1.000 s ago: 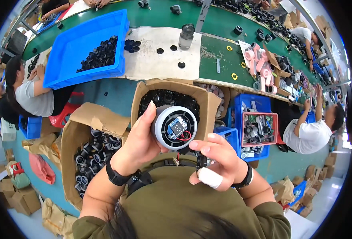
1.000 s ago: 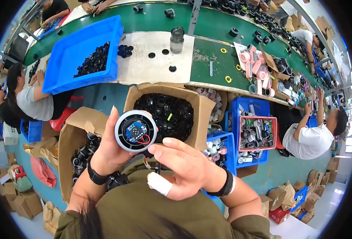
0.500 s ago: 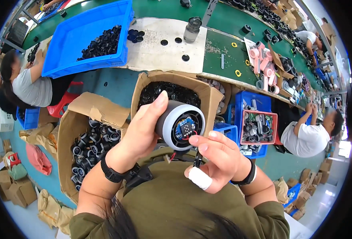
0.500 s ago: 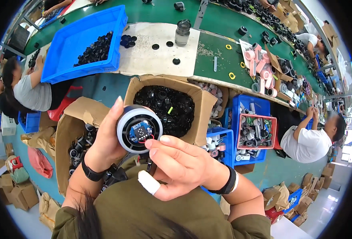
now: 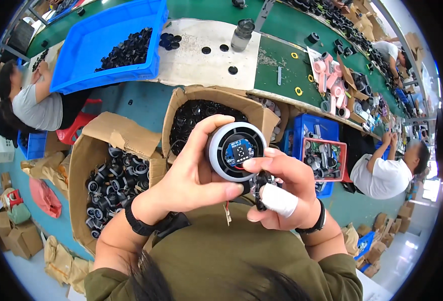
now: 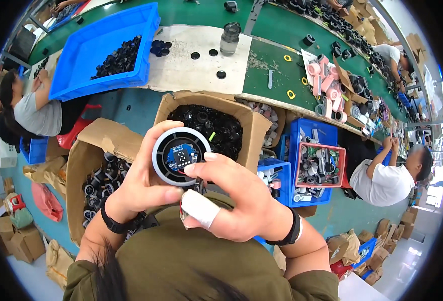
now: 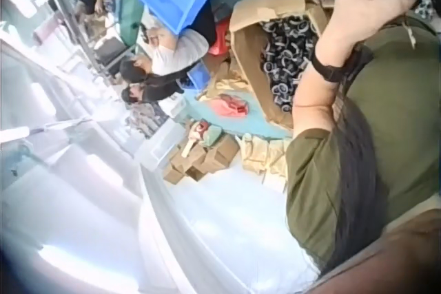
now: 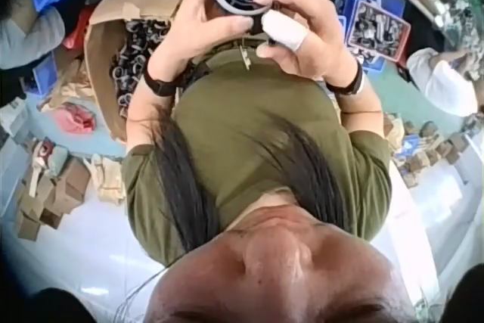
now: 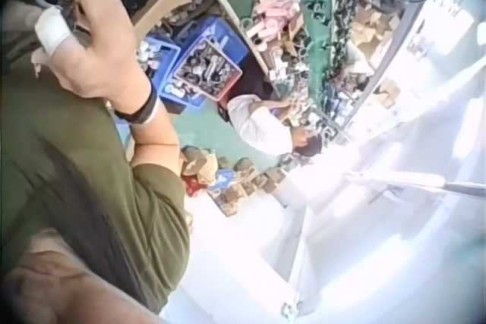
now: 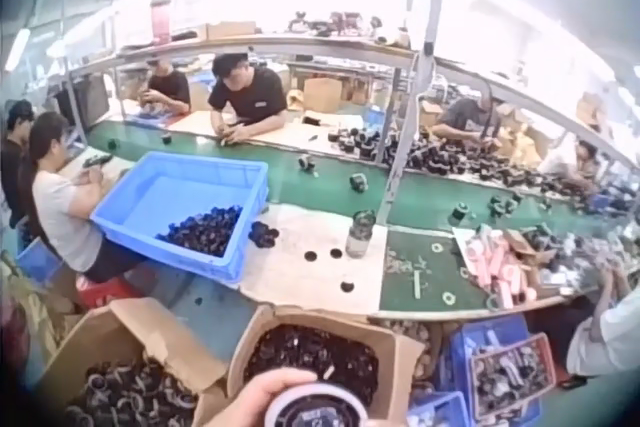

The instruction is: Assembling electronic gauges by inserting internal circuitry components and attaching protective back covers.

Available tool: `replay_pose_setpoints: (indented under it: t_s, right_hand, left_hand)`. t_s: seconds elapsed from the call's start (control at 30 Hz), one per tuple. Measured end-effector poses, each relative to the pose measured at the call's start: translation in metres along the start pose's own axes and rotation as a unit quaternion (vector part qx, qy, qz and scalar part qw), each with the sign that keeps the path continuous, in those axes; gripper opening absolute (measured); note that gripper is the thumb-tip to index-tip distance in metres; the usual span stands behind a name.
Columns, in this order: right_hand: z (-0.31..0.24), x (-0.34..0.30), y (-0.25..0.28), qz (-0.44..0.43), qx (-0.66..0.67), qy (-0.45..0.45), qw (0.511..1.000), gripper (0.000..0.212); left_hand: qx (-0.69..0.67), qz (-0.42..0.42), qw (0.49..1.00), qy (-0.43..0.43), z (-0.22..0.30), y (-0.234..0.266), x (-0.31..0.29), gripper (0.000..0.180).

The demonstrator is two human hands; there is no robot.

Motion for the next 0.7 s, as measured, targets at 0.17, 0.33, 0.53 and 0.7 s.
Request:
replay_pose_setpoints:
  t_s: [0.17,0.33,0.53,0.7]
  right_hand:
    - [-0.002,-0.002,-0.002,-0.010,0.037,-0.052,0.998,0.038]
    - [-0.002,-0.003,-0.006,-0.003,0.020,-0.052,0.998,0.039]
    - [0.002,-0.009,-0.001,0.084,0.107,-0.128,0.982,0.040]
    - [-0.007,-0.008,0.006,0.019,0.045,-0.065,0.997,0.037]
  left_hand:
    - [0.075,0.028,0.997,0.018,0.000,0.005,0.005,0.069]
    - [0.076,0.082,0.994,0.008,-0.007,0.007,0.009,0.058]
    - [0.068,0.130,0.989,-0.007,-0.012,0.006,0.010,0.053]
    - [0.081,0.127,0.988,-0.029,-0.010,0.004,0.011,0.053]
Point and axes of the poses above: each hand's wrist, its own x-axis towards the middle knuckle, its own y-axis out of the back of the hand, z = x × y, the point moved 1 cm from there along x, towards the middle knuckle, and after that the axes turned 8 degrees about -x, right-handed, at the moved point
